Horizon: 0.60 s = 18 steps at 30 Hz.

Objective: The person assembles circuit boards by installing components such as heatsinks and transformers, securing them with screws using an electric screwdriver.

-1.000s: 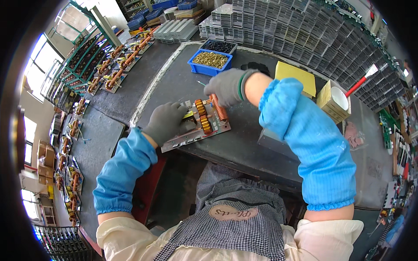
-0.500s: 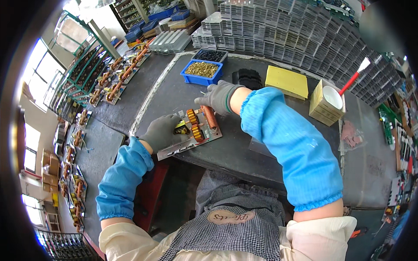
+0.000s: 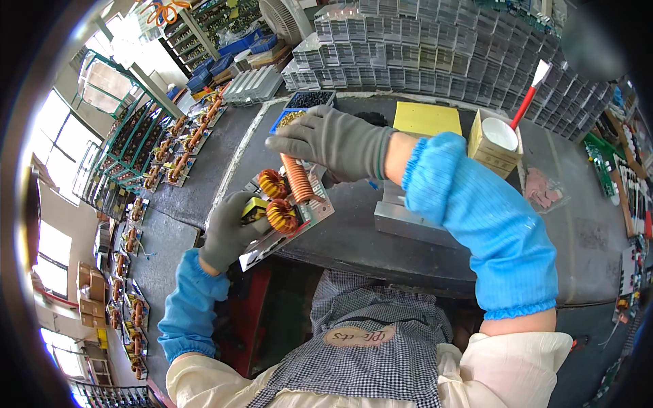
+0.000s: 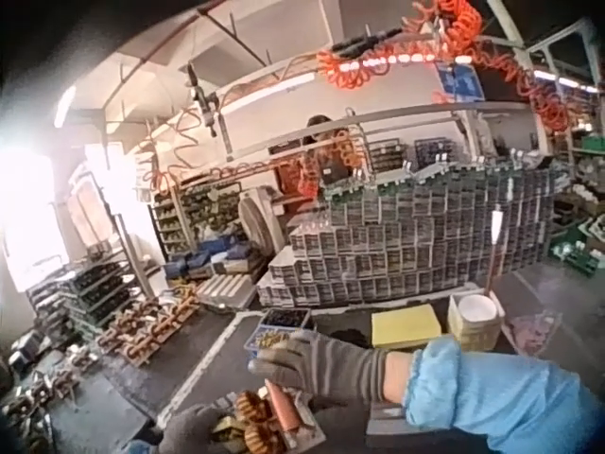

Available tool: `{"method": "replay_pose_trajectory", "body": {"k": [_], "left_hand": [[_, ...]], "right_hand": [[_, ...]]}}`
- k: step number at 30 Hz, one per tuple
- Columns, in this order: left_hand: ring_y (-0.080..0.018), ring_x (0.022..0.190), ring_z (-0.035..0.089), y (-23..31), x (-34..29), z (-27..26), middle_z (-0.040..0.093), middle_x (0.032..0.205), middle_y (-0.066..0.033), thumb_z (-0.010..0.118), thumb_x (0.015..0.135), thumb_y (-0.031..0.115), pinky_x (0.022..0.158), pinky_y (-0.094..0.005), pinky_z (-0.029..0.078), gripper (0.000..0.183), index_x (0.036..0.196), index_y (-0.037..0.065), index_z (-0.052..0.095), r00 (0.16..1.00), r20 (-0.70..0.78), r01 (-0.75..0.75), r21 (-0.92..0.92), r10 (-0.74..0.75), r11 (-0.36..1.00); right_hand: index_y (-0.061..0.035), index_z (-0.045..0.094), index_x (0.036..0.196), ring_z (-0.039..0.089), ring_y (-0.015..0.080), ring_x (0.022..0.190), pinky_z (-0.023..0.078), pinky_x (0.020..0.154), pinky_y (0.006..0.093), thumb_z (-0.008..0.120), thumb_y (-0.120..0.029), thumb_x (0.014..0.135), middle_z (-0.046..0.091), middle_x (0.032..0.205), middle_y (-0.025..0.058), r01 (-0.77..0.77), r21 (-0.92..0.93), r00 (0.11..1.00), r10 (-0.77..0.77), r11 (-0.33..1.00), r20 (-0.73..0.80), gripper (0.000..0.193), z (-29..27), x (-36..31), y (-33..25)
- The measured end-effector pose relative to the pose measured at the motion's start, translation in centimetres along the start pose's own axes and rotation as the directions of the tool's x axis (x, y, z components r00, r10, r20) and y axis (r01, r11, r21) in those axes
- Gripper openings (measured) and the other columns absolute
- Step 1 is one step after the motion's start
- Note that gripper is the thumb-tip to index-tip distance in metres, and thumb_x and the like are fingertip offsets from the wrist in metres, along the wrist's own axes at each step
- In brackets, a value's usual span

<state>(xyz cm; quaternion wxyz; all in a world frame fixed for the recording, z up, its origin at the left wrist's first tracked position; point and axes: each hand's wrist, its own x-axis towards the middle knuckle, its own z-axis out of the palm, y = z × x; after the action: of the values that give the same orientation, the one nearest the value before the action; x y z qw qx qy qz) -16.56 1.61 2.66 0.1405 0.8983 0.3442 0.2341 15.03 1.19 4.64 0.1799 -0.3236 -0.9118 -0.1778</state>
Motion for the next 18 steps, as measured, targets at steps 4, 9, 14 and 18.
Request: {"method": "replay_pose_trajectory", "body": {"k": [4,9,14,18], "left_hand": [[-0.0315,0.081,0.068,4.9,1.2,-3.6,0.068,0.088,-0.0149,0.085,0.076,0.031,0.072,-0.0406,0.053,0.046,0.107,0.001,0.068,0.997,-0.01,-0.078,-0.154,0.077,0.985],[-0.0132,0.086,0.067,11.8,3.8,-8.0,0.071,0.094,-0.0082,0.089,0.077,0.026,0.076,-0.0319,0.054,0.05,0.113,-0.001,0.067,0.948,0.068,-0.285,-0.258,0.311,0.923],[-0.0235,0.114,0.066,13.1,10.1,-9.8,0.066,0.129,-0.0156,0.059,0.085,0.077,0.1,-0.0393,0.054,0.101,0.145,-0.005,0.05,0.748,0.36,-0.065,-0.796,0.558,0.601],[-0.0299,0.125,0.062,13.4,11.7,-6.4,0.064,0.134,-0.0193,0.025,0.079,0.098,0.111,-0.0463,0.046,0.125,0.147,-0.004,0.047,0.726,0.348,0.286,-0.937,0.593,0.199]], "right_hand": [[-0.0112,0.044,0.149,0.059,0.0279,0.124,0.044,0.109,0.0445,0.076,-0.021,0.079,0.057,0.14,0.0098,0.099,-0.183,0.932,-0.155,0.978,-0.326,0.077,-6.6,-0.4,-2.0],[-0.0096,0.057,0.132,0.063,0.0306,0.115,0.049,0.101,0.0439,0.071,-0.02,0.083,0.065,0.123,0.0108,0.212,-0.243,0.805,-0.31,0.947,-0.506,0.052,-15.1,-2.5,-4.7],[-0.0041,0.048,0.142,0.062,0.0266,0.122,0.054,0.101,0.0414,0.082,-0.019,0.082,0.06,0.136,0.0152,-0.015,0.248,0.861,0.139,0.969,-0.489,0.07,-19.7,-11.4,-6.1],[-0.0012,0.056,0.135,0.067,0.017,0.11,0.057,0.093,0.0323,0.094,-0.024,0.072,0.067,0.124,0.0089,-0.445,0.569,0.595,0.703,0.691,-0.388,0.077,-20.6,-17.6,-10.5]]}}
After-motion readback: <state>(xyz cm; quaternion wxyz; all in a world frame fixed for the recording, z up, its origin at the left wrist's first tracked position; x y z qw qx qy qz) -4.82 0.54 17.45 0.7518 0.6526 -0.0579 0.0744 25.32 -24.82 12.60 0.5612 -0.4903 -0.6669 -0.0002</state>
